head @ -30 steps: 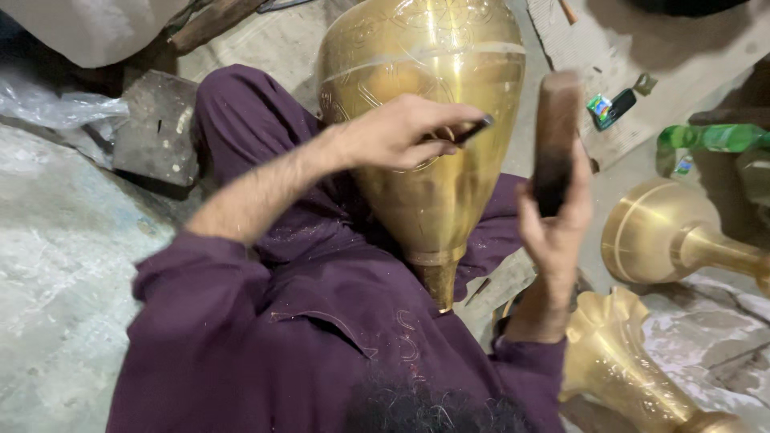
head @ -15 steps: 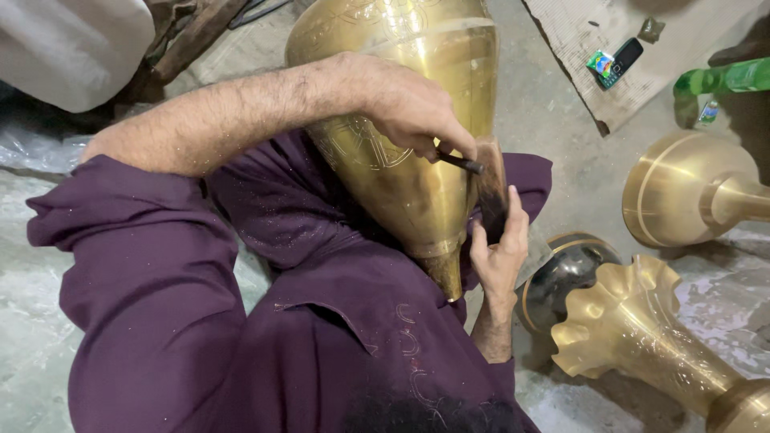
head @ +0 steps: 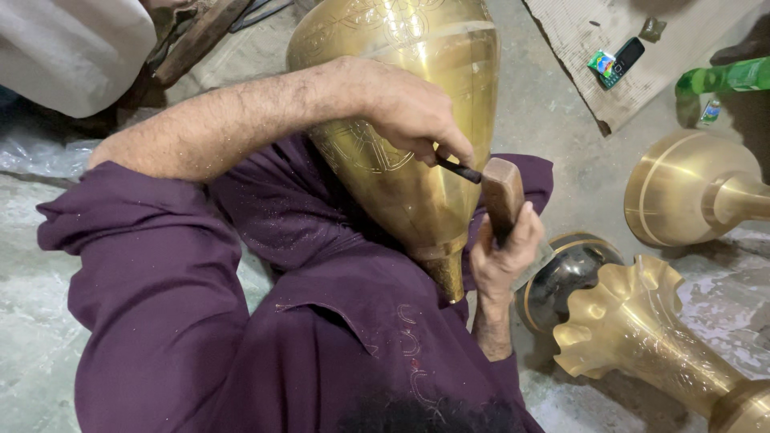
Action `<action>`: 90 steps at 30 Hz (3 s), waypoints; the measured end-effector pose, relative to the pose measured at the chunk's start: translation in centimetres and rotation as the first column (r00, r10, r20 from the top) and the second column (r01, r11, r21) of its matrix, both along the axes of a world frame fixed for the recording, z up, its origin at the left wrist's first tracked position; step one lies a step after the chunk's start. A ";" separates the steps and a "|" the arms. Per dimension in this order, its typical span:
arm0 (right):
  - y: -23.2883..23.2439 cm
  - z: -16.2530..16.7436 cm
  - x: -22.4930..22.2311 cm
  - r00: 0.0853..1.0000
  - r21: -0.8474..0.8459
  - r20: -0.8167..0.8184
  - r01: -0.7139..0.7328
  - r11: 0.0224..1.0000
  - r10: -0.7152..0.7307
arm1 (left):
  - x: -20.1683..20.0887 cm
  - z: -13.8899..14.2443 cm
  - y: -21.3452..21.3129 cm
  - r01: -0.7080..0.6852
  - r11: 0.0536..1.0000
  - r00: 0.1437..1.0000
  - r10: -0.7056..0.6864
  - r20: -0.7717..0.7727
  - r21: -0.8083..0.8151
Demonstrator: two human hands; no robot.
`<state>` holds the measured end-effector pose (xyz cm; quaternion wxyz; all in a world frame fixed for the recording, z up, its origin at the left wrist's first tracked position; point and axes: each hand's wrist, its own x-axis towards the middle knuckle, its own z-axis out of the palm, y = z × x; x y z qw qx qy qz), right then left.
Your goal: The person sits on the floor holding a large brass vase between their legs and engraves decorative patterns into its surface. They hold a small punch against the metal and repeatedly strike it with a wooden mallet, repositioning the punch to work across different areas of the design.
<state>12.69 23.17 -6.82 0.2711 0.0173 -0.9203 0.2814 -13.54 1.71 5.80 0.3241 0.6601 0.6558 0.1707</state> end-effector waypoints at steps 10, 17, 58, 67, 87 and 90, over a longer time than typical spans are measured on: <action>1.7 5.6 -2.3 0.992 -0.438 0.077 -0.059 0.897 0.102 | 1.4 -0.5 -2.3 -0.251 0.949 0.967 0.237 0.094 0.193; 3.3 6.4 -4.3 0.975 -0.428 0.112 -0.129 0.895 0.194 | 2.7 -1.4 -4.5 -0.401 0.864 0.915 0.364 0.172 0.305; -0.3 22.2 -17.3 0.733 0.466 0.230 -0.661 0.588 0.641 | 11.3 -8.4 -6.8 -0.866 0.175 0.460 0.647 0.608 0.469; -1.8 24.0 -17.5 0.745 0.668 0.270 -0.601 0.439 0.610 | 12.3 -9.9 -6.1 -0.906 0.067 0.338 0.707 0.621 0.417; -9.6 29.7 -16.5 0.625 0.887 0.324 -0.461 0.001 0.710 | 17.2 -11.4 -2.0 -0.814 -0.431 -0.118 0.778 0.617 0.389; -9.4 28.8 -16.0 0.694 0.935 0.331 -0.330 -0.127 0.640 | 16.9 -11.4 -2.2 -0.764 -0.505 -0.051 0.669 0.741 0.403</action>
